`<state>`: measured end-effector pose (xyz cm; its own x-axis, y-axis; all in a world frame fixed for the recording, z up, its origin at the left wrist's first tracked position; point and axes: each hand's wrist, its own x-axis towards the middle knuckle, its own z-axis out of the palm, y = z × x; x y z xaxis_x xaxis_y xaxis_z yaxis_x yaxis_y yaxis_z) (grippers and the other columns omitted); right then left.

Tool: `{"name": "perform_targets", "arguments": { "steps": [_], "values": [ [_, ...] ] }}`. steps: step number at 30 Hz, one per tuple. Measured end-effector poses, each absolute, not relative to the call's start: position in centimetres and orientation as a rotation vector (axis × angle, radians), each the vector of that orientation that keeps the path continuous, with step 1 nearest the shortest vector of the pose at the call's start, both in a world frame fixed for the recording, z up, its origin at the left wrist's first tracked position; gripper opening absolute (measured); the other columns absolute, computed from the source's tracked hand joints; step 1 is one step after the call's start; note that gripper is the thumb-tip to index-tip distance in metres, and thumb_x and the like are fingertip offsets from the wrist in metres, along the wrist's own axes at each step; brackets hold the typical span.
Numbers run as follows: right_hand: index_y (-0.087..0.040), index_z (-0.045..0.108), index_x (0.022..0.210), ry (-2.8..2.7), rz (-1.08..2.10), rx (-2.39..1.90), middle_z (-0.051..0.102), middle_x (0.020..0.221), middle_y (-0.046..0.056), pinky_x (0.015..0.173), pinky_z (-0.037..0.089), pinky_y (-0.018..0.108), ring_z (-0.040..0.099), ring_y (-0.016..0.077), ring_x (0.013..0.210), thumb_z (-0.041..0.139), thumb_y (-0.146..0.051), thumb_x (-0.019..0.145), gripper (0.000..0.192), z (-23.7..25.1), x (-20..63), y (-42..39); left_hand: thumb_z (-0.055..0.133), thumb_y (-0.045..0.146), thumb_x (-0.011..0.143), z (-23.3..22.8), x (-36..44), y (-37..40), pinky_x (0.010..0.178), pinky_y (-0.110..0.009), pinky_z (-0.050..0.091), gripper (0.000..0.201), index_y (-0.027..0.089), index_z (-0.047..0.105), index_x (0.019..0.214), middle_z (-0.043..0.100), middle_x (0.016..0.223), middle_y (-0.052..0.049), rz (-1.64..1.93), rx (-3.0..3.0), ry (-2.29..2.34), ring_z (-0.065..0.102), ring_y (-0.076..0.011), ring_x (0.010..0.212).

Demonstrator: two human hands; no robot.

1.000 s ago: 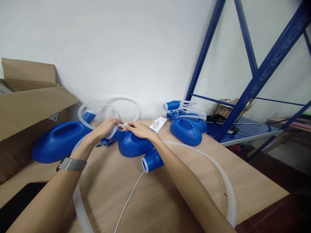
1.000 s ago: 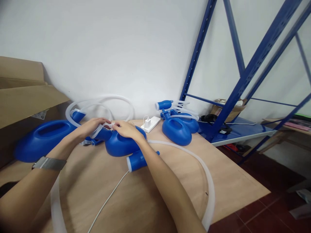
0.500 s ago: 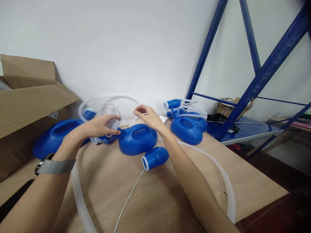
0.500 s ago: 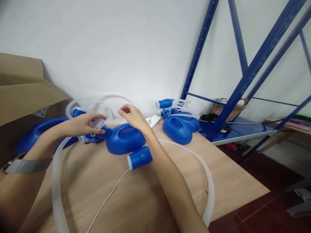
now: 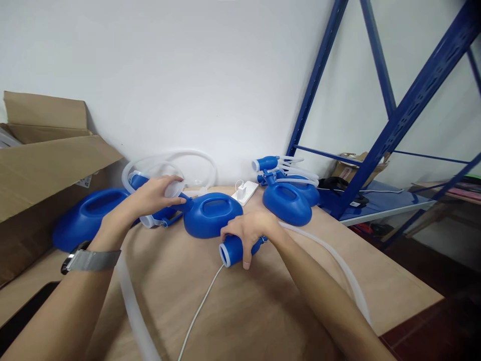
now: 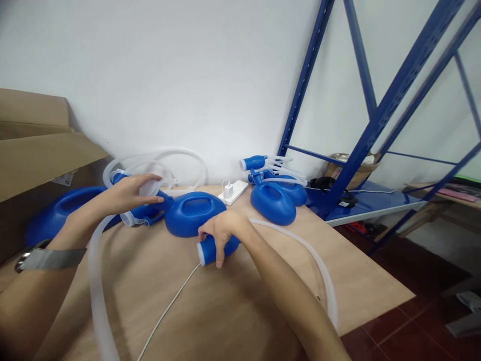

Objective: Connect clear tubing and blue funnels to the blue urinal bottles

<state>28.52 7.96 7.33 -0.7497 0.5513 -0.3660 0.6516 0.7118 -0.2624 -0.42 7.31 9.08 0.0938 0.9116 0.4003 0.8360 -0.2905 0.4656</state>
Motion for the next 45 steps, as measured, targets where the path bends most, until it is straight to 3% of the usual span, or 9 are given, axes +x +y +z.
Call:
{"name": "perform_targets", "arguments": {
  "steps": [3, 9, 12, 17, 22, 26, 30, 36, 45],
  "values": [
    [-0.028, 0.08, 0.101, 2.6, -0.448, 1.071, 0.072, 0.088, -0.001, 0.053, 0.041, 0.026, 0.065, 0.0189, 0.069, 0.1, -0.028, 0.025, 0.079, 6.1, 27.8, 8.8, 0.079, 0.067, 0.064, 10.1, 0.5, 6.3, 0.086, -0.038, 0.051, 0.075, 0.023, 0.071, 0.124, 0.074, 0.098, -0.008, 0.985, 2.241, 1.842, 0.069, -0.0357, 0.098],
    [-0.027, 0.07, 0.121, 2.755, -0.512, 0.909, 0.071, 0.108, 0.002, 0.066, 0.049, 0.028, 0.067, 0.0223, 0.089, 0.091, -0.047, 0.064, 0.065, 10.6, 30.2, 7.3, 0.068, 0.07, 0.074, 13.1, 4.9, 2.4, 0.061, -0.031, 0.045, 0.056, 0.021, 0.074, 0.1, 0.071, 0.072, -0.004, 0.742, 2.201, 1.77, 0.065, -0.0251, 0.067],
    [-0.024, 0.061, 0.136, 3.108, -0.222, 0.933, 0.066, 0.122, 0.008, 0.079, 0.051, 0.033, 0.063, 0.0262, 0.106, 0.086, -0.048, 0.076, 0.069, 12.7, 31.2, 6.0, 0.059, 0.07, 0.083, 13.2, 6.6, 1.4, 0.053, -0.029, 0.043, 0.049, 0.023, 0.069, 0.088, 0.068, 0.063, -0.001, 0.612, 2.098, 1.627, 0.063, -0.021, 0.056],
    [-0.021, 0.063, 0.132, 3.287, 0.623, 1.076, 0.061, 0.127, 0.015, 0.065, 0.047, 0.032, 0.055, 0.0306, 0.112, 0.082, -0.044, 0.084, 0.057, 13.0, 30.3, 4.7, 0.057, 0.074, 0.085, 12.4, 8.1, 1.2, 0.058, -0.031, 0.053, 0.054, 0.023, 0.071, 0.095, 0.071, 0.069, -0.002, 0.844, 1.951, 1.492, 0.07, -0.0233, 0.062],
    [-0.019, 0.059, 0.141, 3.41, 0.833, 0.98, 0.064, 0.123, 0.016, 0.065, 0.05, 0.034, 0.055, 0.0306, 0.113, 0.078, -0.047, 0.088, 0.063, 11.5, 28.6, 5.6, 0.064, 0.075, 0.08, 12.1, 9.1, 1.1, 0.064, -0.038, 0.059, 0.066, 0.023, 0.064, 0.12, 0.075, 0.09, -0.005, 1.005, 1.853, 1.5, 0.073, -0.0248, 0.066],
    [-0.02, 0.059, 0.137, 3.821, 0.617, 0.835, 0.067, 0.118, 0.013, 0.09, 0.054, 0.045, 0.058, 0.0298, 0.112, 0.077, -0.063, 0.083, 0.071, 11.5, 29.0, 6.7, 0.069, 0.069, 0.08, 12.3, 8.4, 1.3, 0.078, -0.043, 0.061, 0.06, 0.025, 0.062, 0.12, 0.074, 0.116, -0.008, 1.204, 1.928, 1.414, 0.074, -0.0285, 0.089],
    [-0.026, 0.055, 0.139, 4.026, 0.201, 0.757, 0.059, 0.137, 0.013, 0.113, 0.043, 0.057, 0.052, 0.0358, 0.13, 0.089, -0.068, 0.063, 0.093, 12.2, 30.8, 7.4, 0.066, 0.061, 0.086, 12.5, 6.8, 1.7, 0.097, -0.047, 0.057, 0.048, 0.027, 0.067, 0.119, 0.071, 0.128, -0.006, 1.4, 2.05, 1.275, 0.067, -0.0323, 0.114],
    [-0.03, 0.038, 0.146, 3.947, -0.811, 0.805, 0.052, 0.14, 0.011, 0.081, 0.061, 0.04, 0.063, 0.0274, 0.112, 0.091, -0.061, 0.063, 0.103, 10.6, 30.2, 7.9, 0.065, 0.052, 0.088, 11.9, 7.1, 1.7, 0.097, -0.05, 0.058, 0.05, 0.028, 0.061, 0.132, 0.069, 0.132, -0.007, 1.529, 2.114, 1.087, 0.066, -0.034, 0.117],
    [-0.035, 0.038, 0.138, 4.09, -0.779, 0.579, 0.039, 0.145, 0.008, 0.078, 0.061, 0.037, 0.061, 0.0244, 0.109, 0.093, -0.058, 0.06, 0.098, 11.4, 30.1, 6.2, 0.075, 0.054, 0.083, 11.7, 10.2, -0.9, 0.107, -0.058, 0.056, 0.078, 0.036, 0.043, 0.152, 0.061, 0.144, -0.007, 1.812, 2.167, 1.034, 0.069, -0.0329, 0.118]
  ]
}}
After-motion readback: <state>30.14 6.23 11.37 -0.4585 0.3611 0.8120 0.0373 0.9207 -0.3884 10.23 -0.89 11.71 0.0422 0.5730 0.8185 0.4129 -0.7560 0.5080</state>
